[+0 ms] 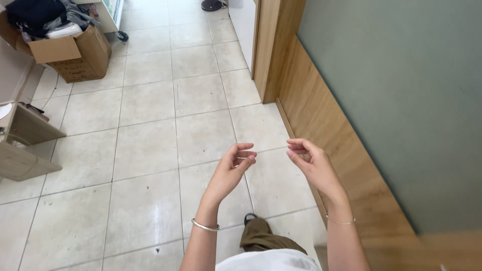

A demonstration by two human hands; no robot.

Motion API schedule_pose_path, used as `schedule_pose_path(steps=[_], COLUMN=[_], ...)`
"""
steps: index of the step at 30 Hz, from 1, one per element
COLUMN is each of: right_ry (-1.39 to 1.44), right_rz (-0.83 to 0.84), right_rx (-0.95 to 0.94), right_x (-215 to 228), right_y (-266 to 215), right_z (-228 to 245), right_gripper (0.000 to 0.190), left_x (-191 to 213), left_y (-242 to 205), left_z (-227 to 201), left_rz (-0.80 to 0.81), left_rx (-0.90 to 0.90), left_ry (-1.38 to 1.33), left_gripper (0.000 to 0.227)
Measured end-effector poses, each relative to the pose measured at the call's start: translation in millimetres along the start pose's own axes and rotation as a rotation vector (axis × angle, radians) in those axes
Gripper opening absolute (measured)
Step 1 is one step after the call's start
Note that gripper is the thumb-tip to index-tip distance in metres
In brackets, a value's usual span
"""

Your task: Pick up various handmade candles from a shelf and inspect them over a workbench.

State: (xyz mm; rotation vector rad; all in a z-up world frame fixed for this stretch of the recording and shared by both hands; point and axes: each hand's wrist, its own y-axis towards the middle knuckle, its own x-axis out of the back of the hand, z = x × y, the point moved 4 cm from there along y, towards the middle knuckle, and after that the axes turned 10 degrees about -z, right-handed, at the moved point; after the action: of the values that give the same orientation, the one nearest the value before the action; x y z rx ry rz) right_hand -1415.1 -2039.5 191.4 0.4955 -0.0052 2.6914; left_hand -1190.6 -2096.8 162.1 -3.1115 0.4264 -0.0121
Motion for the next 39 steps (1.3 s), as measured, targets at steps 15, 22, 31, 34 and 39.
schedule_pose_path(steps=[15, 22, 31, 34, 39], right_ry=[-0.083, -0.05, -0.012, -0.082, -0.07], right_rz=[0.074, 0.006, -0.017, -0.06, -0.049], right_rx=[0.043, -0.007, -0.022, -0.052, 0.013], right_x=[-141, -227, -304, -318, -340], right_y=[379, 543, 735, 805, 953], right_z=[36, 56, 63, 58, 41], right_gripper=[0.031, 0.03, 0.031, 0.031, 0.031], left_x=[95, 158, 197, 204, 213], left_y=[372, 562, 781, 856, 998], left_z=[-3, -21, -30, -17, -6], left_rz=[-0.159, -0.085, 0.097, 0.112, 0.044], left_rx=[0.055, 0.005, -0.014, -0.014, 0.011], left_ry=[-0.029, 0.002, -0.066, -0.112, -0.064], left_gripper=[0.035, 0.034, 0.032, 0.03, 0.035])
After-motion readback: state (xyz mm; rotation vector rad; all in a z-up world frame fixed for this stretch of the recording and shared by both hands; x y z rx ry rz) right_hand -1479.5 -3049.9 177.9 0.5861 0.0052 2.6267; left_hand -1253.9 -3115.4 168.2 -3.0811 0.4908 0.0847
